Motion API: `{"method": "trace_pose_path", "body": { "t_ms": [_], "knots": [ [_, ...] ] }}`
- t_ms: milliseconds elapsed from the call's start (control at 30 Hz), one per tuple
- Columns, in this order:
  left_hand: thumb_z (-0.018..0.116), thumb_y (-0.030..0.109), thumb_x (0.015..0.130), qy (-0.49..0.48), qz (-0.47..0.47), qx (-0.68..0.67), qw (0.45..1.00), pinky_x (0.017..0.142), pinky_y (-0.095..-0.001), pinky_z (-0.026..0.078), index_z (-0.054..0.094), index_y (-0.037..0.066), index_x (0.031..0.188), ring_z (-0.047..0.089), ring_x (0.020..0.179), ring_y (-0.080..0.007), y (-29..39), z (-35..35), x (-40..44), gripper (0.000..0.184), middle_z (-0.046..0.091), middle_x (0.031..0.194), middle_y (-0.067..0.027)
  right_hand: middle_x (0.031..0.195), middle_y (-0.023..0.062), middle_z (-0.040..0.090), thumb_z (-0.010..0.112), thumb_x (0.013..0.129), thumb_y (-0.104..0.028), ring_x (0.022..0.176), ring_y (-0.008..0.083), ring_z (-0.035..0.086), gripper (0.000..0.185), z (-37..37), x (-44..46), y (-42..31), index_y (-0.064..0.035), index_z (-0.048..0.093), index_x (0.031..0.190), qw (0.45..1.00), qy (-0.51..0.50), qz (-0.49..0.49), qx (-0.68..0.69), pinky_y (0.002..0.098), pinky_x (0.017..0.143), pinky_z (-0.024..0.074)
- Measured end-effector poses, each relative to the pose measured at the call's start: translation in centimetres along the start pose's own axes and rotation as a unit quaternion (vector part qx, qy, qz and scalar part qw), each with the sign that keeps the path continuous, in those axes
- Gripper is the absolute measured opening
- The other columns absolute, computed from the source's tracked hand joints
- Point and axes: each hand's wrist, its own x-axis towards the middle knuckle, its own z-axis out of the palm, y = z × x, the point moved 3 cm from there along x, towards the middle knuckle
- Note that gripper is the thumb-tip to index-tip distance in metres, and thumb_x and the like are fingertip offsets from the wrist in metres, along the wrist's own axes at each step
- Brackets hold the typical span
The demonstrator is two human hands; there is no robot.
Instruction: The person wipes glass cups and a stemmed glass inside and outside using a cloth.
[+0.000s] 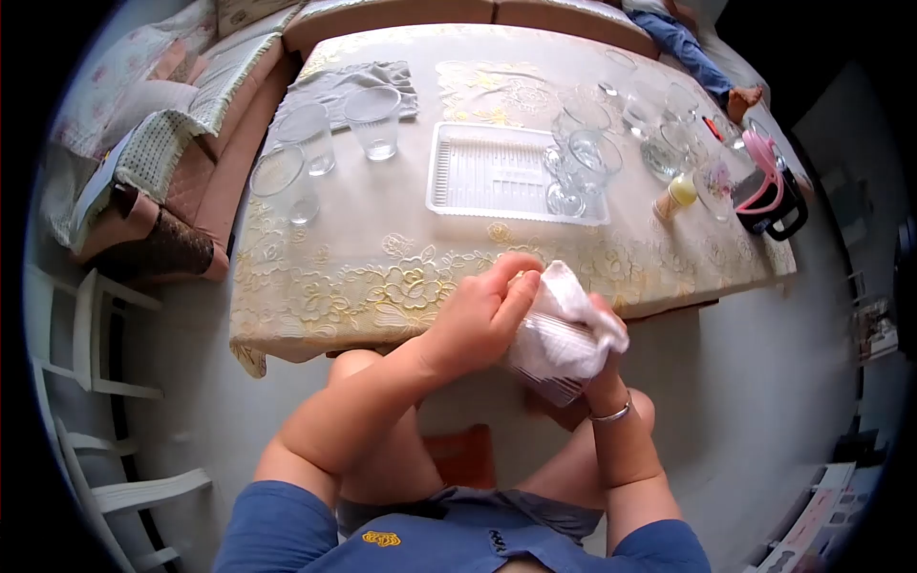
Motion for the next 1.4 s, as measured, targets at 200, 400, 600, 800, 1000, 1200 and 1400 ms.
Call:
{"method": "trace_pose_path", "body": {
  "t_ms": [200, 400, 600, 800, 1000, 1200, 1400],
  "knots": [
    [0.042, -0.005, 0.076, 0.069, 0.401, 0.136, 0.903, 0.056, -0.0297, 0.048, 0.050, -0.006, 0.103, 0.058, 0.059, -0.0274, 2.8, 0.2, -0.5, 0.028, 0.058, 0.075, -0.0181, 0.103, 0.0088, 0.054, 0.063, 0.073, -0.020, 0.097, 0.0283, 0.049, 0.033, 2.7, -2.4, 1.4, -0.0091, 0.056, 0.103, 0.962, -0.044, 0.187, 0.195, 0.0399, 0.085, 0.0360],
    [0.043, 0.023, 0.092, 0.047, 0.207, 0.073, 0.975, 0.069, -0.0283, 0.043, 0.053, -0.001, 0.099, 0.055, 0.074, -0.0209, 1.9, 0.8, 0.4, 0.027, 0.057, 0.079, -0.0117, 0.099, 0.0093, 0.059, 0.064, 0.071, -0.015, 0.094, 0.0245, 0.054, 0.028, -1.0, -0.3, 0.7, -0.0055, 0.060, 0.096, 0.992, -0.057, 0.022, -0.111, 0.0355, 0.083, 0.0408],
    [0.042, 0.024, 0.092, -0.047, 0.070, 0.098, 0.992, 0.064, -0.0295, 0.043, 0.054, -0.002, 0.092, 0.051, 0.066, -0.0220, 1.4, 1.0, 0.2, 0.029, 0.054, 0.077, -0.0118, 0.094, 0.0114, 0.059, 0.067, 0.067, -0.014, 0.090, 0.0267, 0.056, 0.029, -0.9, -1.3, 0.6, -0.0040, 0.061, 0.093, 0.983, 0.053, 0.116, 0.129, 0.0350, 0.078, 0.0439],
    [0.062, 0.018, 0.077, 0.019, 0.399, 0.116, 0.909, 0.067, -0.0371, 0.046, 0.054, 0.002, 0.102, 0.056, 0.076, -0.0342, 2.9, 0.6, -0.8, 0.031, 0.055, 0.096, -0.0168, 0.111, 0.0091, 0.051, 0.062, 0.073, -0.026, 0.107, 0.0274, 0.045, 0.046, 1.6, -2.6, -0.5, -0.0088, 0.050, 0.115, 0.997, -0.068, 0.019, 0.038, 0.0411, 0.094, 0.0310],
    [0.054, 0.024, 0.086, -0.028, 0.115, 0.045, 0.992, 0.070, -0.0270, 0.045, 0.045, 0.005, 0.114, 0.055, 0.083, -0.0177, 2.1, -0.3, -0.9, 0.036, 0.050, 0.109, -0.0091, 0.093, 0.0086, 0.057, 0.067, 0.069, -0.014, 0.087, 0.0228, 0.053, 0.031, -1.0, -0.2, -0.6, -0.0073, 0.058, 0.098, 0.957, -0.053, -0.082, -0.272, 0.0342, 0.079, 0.0407],
    [0.056, 0.025, 0.085, -0.071, -0.008, 0.062, 0.996, 0.073, -0.0266, 0.043, 0.051, 0.003, 0.104, 0.052, 0.083, -0.0163, 0.7, -0.2, -0.8, 0.030, 0.053, 0.096, -0.0109, 0.088, 0.0101, 0.059, 0.069, 0.068, -0.010, 0.077, 0.0178, 0.057, 0.025, 0.1, -2.4, 2.8, -0.0028, 0.058, 0.090, 0.922, 0.089, 0.280, 0.253, 0.0296, 0.067, 0.0458],
    [0.074, 0.020, 0.067, -0.003, 0.313, 0.073, 0.947, 0.081, -0.0346, 0.043, 0.051, 0.004, 0.108, 0.052, 0.092, -0.0312, 1.9, -0.1, -1.4, 0.049, 0.051, 0.103, -0.0161, 0.122, 0.0043, 0.045, 0.061, 0.079, -0.022, 0.112, 0.0182, 0.043, 0.056, 0.7, -2.3, 0.0, -0.0093, 0.035, 0.127, 0.978, -0.122, -0.056, -0.158, 0.0317, 0.099, 0.0296]
  ]
}}
